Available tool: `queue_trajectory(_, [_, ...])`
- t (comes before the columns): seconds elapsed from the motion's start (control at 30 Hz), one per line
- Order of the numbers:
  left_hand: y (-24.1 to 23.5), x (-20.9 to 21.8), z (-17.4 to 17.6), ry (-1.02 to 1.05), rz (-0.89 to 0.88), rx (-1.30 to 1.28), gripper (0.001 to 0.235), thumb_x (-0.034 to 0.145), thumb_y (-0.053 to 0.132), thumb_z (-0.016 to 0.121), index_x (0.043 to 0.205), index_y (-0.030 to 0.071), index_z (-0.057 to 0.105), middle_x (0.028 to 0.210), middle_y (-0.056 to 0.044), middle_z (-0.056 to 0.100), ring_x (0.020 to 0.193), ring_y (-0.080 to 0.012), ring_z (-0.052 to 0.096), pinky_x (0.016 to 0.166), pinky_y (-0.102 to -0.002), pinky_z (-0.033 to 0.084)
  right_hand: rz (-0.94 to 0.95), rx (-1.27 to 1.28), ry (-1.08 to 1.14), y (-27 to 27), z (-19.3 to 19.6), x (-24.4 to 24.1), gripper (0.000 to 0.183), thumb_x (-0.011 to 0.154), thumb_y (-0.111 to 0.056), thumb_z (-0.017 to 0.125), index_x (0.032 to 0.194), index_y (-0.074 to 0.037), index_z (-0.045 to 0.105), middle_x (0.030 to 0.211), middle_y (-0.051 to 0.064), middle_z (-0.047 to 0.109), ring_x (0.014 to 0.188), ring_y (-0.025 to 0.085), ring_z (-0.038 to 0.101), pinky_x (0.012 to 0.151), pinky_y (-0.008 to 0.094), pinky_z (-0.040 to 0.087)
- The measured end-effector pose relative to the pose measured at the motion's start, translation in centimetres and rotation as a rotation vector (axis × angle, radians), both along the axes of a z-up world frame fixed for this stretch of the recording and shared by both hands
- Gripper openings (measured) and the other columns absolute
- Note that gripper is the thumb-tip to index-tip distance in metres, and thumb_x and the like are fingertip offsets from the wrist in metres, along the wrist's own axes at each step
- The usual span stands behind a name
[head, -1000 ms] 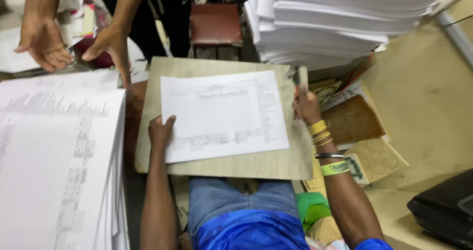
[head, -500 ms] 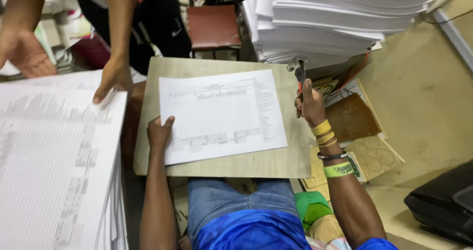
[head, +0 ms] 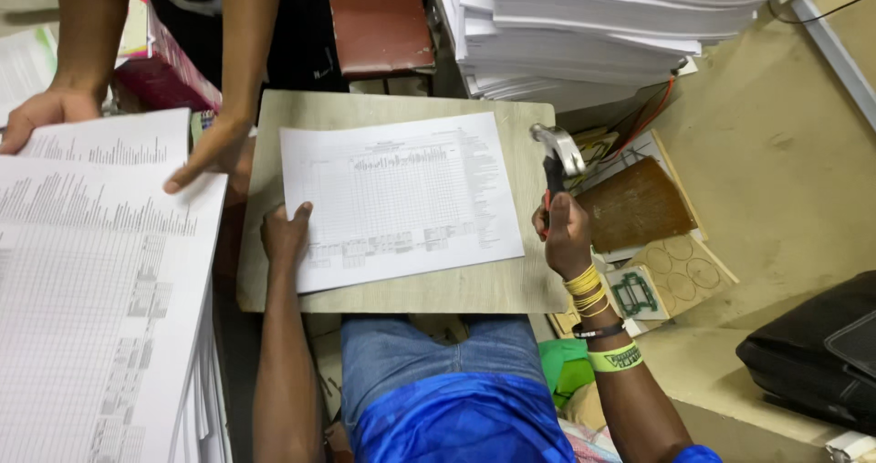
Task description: The person sits on the floor and repeatedly uses a hammer to strike a sheet of paper placed on a wooden board on their lap. They cycle through multiple sheets, taking one from a stack, hammering it, and moving it aside.
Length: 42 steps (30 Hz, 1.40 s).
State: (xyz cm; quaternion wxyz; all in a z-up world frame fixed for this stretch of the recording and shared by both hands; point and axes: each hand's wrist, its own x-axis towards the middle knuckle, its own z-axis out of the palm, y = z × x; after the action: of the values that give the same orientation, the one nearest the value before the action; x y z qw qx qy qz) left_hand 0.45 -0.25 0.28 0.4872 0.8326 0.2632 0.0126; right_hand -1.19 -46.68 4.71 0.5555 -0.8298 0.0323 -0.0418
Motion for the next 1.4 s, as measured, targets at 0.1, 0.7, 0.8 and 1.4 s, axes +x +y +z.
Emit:
queue_trajectory(0.1, [0.3, -1.9, -0.3, 0.108, 0.033, 0.032, 0.044, 0.105, 0.041, 0.072, 0.117, 0.0, 0.079, 0.1, -0.025, 0.078, 0.099, -0.0398, 0.076, 0.085, -0.05, 0.057, -0.097, -0.058, -0.278, 0.4, -2.9, 0.6, 0.08, 0.111, -0.074, 0.017, 0.073, -0.018, 0.06, 0.055, 0.0, 0.055, 0.048, 0.016, 0.048, 0.052, 0.026, 0.041])
queue_trajectory(0.7, [0.3, -0.2, -0.9, 0.074, 0.029, 0.073, 0.052, 0.104, 0.045, 0.074, 0.124, -0.003, 0.077, 0.109, -0.031, 0.076, 0.113, -0.0482, 0.073, 0.094, -0.058, 0.056, -0.206, 0.088, 0.25, -1.5, -1.8, -10.2, 0.067, 0.116, -0.05, 0.038, 0.064, -0.011, 0.052, 0.047, 0.007, 0.05, 0.042, 0.02, 0.045, 0.043, 0.033, 0.039])
queue_trajectory(0.8, [0.2, 0.0, -1.6, 0.075, -0.005, -0.006, 0.055, 0.105, 0.04, 0.071, 0.132, -0.008, 0.072, 0.123, -0.034, 0.072, 0.124, -0.0473, 0.068, 0.104, -0.059, 0.051, -0.218, 0.226, -0.117, -1.7, -2.5, -10.9, 0.058, 0.122, -0.051, 0.026, 0.089, -0.011, 0.052, 0.054, 0.007, 0.051, 0.042, 0.013, 0.041, 0.046, 0.024, 0.036])
queue_trajectory(1.4, [0.3, 0.5, -1.3, 0.007, 0.052, -0.002, 0.027, 0.106, 0.031, 0.074, 0.101, 0.006, 0.08, 0.074, -0.008, 0.069, 0.071, -0.0221, 0.065, 0.07, -0.038, 0.051, -0.031, 0.018, 0.303, -1.1, 0.3, -7.4, 0.067, 0.117, -0.046, 0.039, 0.063, -0.011, 0.055, 0.046, 0.004, 0.049, 0.042, 0.015, 0.039, 0.044, 0.029, 0.033])
